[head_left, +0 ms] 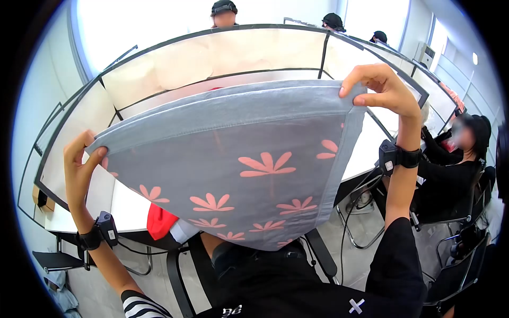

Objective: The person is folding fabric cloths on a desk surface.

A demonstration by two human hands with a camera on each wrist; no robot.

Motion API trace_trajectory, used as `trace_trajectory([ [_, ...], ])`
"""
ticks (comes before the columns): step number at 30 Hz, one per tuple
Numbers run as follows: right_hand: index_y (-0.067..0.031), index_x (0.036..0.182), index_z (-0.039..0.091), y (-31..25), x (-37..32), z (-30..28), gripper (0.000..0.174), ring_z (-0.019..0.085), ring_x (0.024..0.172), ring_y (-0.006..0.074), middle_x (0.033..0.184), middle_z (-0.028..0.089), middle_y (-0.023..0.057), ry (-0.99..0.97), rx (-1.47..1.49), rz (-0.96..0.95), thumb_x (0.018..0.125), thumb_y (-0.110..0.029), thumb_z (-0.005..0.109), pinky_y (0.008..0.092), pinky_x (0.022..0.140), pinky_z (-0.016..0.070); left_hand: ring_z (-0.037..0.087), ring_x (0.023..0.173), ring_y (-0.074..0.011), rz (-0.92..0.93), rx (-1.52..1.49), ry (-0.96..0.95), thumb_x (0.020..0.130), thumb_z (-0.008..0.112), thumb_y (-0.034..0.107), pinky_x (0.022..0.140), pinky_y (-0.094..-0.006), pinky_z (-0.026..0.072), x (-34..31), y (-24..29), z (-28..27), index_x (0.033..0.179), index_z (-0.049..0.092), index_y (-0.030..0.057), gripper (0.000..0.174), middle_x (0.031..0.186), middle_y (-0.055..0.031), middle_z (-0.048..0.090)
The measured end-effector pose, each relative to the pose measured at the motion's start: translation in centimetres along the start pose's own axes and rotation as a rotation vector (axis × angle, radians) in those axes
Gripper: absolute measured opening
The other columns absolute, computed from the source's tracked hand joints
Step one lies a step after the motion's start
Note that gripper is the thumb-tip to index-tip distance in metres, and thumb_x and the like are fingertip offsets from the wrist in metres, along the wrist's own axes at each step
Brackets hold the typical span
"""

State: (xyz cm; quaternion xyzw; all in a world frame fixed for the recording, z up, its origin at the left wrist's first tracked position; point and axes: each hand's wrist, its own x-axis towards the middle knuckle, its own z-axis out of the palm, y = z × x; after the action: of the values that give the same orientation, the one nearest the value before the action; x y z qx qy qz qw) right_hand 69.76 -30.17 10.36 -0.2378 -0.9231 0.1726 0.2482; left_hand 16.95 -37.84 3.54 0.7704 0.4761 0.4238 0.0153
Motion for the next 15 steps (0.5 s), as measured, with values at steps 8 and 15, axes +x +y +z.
trace_trajectory([
  [8,-0.0052,0.090,0.063,0.3,-0.3,0.1,0.032,0.059,0.069,0.0093,0.077,0.062,0.0018,0.038,-0.024,0.072,0.067,-0.022,0.078,0.0214,0.078,0.0427,0.049,0.070,-0.0104,0.027,0.046,-0.031,0.079,0.067,0.014,0.070,-0.0242,0.0384,-0.2,-0.2,-0.2,0.069,0.049,0.0046,0.022,0.070,-0.0012,0.049],
  [15,-0.0067,0.079,0.061,-0.2,-0.6,0.1,0.028,0.056,0.061,0.0083,0.067,0.056,-0.0011,0.073,0.027,0.083,0.064,-0.019,0.081,0.0198,0.073,0.0423,0.051,0.059,-0.0106,0.092,0.003,0.036,0.077,0.067,0.009,0.061,-0.0228,0.0382,0.1,0.7,0.3,0.065,0.048,0.0037,0.023,0.062,-0.0029,0.052],
])
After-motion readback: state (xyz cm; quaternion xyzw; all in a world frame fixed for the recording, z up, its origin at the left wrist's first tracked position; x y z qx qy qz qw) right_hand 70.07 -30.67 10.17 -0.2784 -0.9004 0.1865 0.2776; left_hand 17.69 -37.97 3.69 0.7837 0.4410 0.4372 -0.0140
